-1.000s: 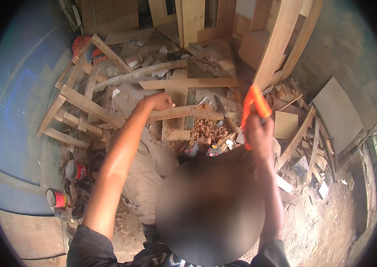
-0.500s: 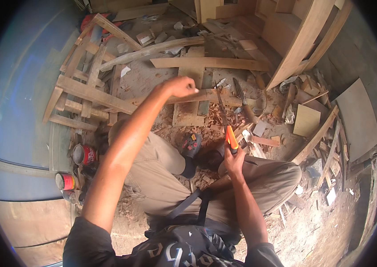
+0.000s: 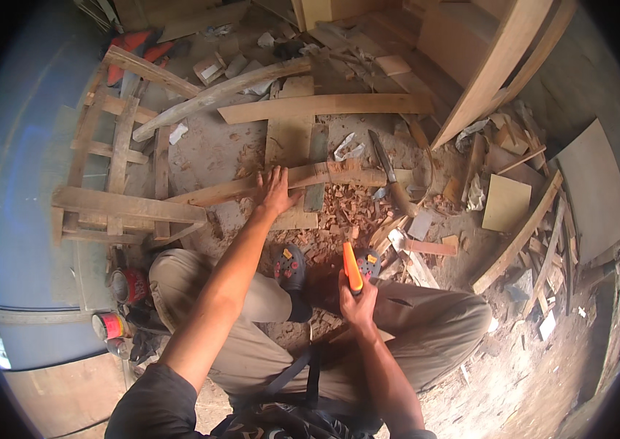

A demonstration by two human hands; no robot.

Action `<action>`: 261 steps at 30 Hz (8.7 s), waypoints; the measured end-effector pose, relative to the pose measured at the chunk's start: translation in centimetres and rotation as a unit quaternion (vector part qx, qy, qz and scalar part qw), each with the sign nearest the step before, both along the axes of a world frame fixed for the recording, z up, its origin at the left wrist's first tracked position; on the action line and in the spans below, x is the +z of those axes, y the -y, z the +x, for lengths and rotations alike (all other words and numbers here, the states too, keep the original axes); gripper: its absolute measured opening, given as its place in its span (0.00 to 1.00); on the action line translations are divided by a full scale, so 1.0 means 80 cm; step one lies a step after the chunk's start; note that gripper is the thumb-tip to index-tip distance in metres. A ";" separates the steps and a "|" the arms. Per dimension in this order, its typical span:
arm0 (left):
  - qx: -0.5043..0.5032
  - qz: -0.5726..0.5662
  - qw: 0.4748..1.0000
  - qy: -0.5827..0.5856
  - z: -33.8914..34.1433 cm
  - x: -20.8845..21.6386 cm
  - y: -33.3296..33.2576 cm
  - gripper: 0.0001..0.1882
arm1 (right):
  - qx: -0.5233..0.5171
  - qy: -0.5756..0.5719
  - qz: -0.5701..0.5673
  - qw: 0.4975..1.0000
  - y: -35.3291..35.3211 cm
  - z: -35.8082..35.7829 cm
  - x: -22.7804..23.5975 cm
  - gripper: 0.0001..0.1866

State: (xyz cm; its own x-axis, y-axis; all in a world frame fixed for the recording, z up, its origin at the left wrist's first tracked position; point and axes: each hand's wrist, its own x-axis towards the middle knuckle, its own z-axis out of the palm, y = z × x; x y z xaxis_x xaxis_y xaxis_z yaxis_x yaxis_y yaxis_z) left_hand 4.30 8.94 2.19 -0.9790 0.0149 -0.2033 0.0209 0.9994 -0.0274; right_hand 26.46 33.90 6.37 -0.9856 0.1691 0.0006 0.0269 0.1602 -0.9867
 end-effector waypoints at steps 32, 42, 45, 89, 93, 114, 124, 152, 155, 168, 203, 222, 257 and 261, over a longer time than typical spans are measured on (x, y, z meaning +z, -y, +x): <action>0.120 0.145 0.979 -0.073 -0.081 -0.046 0.024 0.34 | 0.057 -0.004 0.139 0.989 0.043 -0.059 -0.050 0.12; 0.273 0.106 0.954 -0.061 -0.101 -0.042 -0.001 0.24 | 0.013 0.144 0.030 0.989 0.052 -0.150 -0.078 0.13; 0.281 0.108 0.952 -0.050 -0.096 -0.034 0.000 0.23 | 0.065 0.149 -0.008 0.987 0.049 -0.153 -0.076 0.11; 0.283 0.141 0.948 -0.043 -0.099 -0.030 0.000 0.22 | 0.045 0.018 0.009 0.999 0.089 -0.167 -0.156 0.08; 0.311 0.147 0.939 -0.024 -0.101 -0.025 0.010 0.22 | 0.139 0.032 -0.083 0.986 0.017 0.020 -0.083 0.30; 0.253 0.171 0.951 -0.049 -0.106 -0.028 0.003 0.22 | 0.022 0.181 -0.050 0.982 0.115 -0.246 -0.082 0.14; 0.262 0.146 0.952 -0.057 -0.098 -0.038 -0.002 0.23 | 0.055 0.166 -0.103 0.979 0.071 -0.167 -0.095 0.09; 0.243 0.150 0.957 -0.055 -0.109 -0.037 -0.006 0.21 | 0.010 0.138 -0.044 0.989 0.121 -0.263 -0.085 0.08; 0.256 0.148 0.954 -0.054 -0.105 -0.036 0.008 0.21 | 0.077 -0.042 0.268 0.960 0.069 -0.136 -0.095 0.08; 0.258 0.140 0.955 -0.047 -0.092 -0.045 0.004 0.21 | 0.082 0.092 0.016 0.992 0.071 -0.137 -0.128 0.11; 0.291 0.109 0.950 -0.011 -0.156 -0.029 -0.012 0.28 | 0.082 0.104 0.017 0.991 0.016 -0.171 -0.076 0.02; 0.105 0.109 0.984 0.089 -0.183 -0.035 0.008 0.43 | 0.073 0.128 -0.058 0.987 0.034 -0.190 -0.101 0.10; 0.152 0.192 0.949 0.197 -0.150 -0.005 0.023 0.32 | 0.062 0.101 0.144 0.982 0.028 -0.077 -0.091 0.24; 0.143 0.210 0.963 0.093 -0.143 -0.013 0.024 0.30 | 0.060 0.111 0.070 0.990 0.019 -0.110 -0.055 0.19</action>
